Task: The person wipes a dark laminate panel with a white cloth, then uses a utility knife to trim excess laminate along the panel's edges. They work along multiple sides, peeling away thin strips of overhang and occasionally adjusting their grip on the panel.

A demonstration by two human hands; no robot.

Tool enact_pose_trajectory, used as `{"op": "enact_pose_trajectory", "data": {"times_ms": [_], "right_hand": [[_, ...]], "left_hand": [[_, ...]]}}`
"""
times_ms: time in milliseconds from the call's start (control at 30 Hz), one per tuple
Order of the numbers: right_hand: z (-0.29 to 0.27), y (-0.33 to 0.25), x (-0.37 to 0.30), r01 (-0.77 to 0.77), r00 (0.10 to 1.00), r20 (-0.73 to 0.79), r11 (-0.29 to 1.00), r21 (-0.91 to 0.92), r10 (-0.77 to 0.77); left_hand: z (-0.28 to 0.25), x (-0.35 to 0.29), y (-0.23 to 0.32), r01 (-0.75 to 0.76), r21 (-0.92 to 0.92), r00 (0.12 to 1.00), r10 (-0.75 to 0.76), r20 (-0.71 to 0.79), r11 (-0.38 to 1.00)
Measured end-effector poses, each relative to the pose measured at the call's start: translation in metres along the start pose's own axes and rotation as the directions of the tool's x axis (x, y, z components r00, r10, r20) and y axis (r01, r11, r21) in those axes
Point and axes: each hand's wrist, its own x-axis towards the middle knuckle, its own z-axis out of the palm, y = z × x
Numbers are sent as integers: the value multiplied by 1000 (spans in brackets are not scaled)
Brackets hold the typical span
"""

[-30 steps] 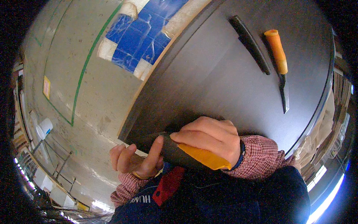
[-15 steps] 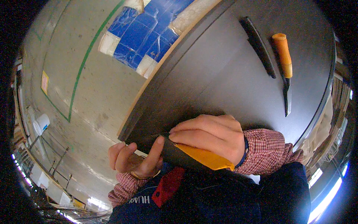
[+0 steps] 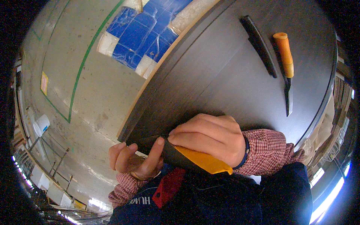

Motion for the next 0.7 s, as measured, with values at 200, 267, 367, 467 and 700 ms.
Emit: {"op": "enact_pose_trajectory", "data": {"times_ms": [200, 267, 367, 467, 700], "right_hand": [[-1, 2, -2, 4, 1000, 30, 1000, 8, -4], [0, 1, -2, 24, 999, 38, 1000, -12, -23], [3, 1, -1, 53, 999, 2, 998, -27, -53], [5, 1, 0, 72, 997, -20, 997, -41, -73], [3, 2, -1, 65, 997, -29, 997, -30, -66]], "left_hand": [[0, -1, 0, 0, 8, 1000, 0, 6, 1000], [-1, 0, 1, 0, 12, 1000, 0, 19, 1000], [-3, 0, 1, -1, 21, 999, 0, 32, 1000], [-4, 1, 1, 1, 13, 999, -2, 44, 1000], [-1, -1, 5, 32, -4, 999, -32, 32, 999]]}}
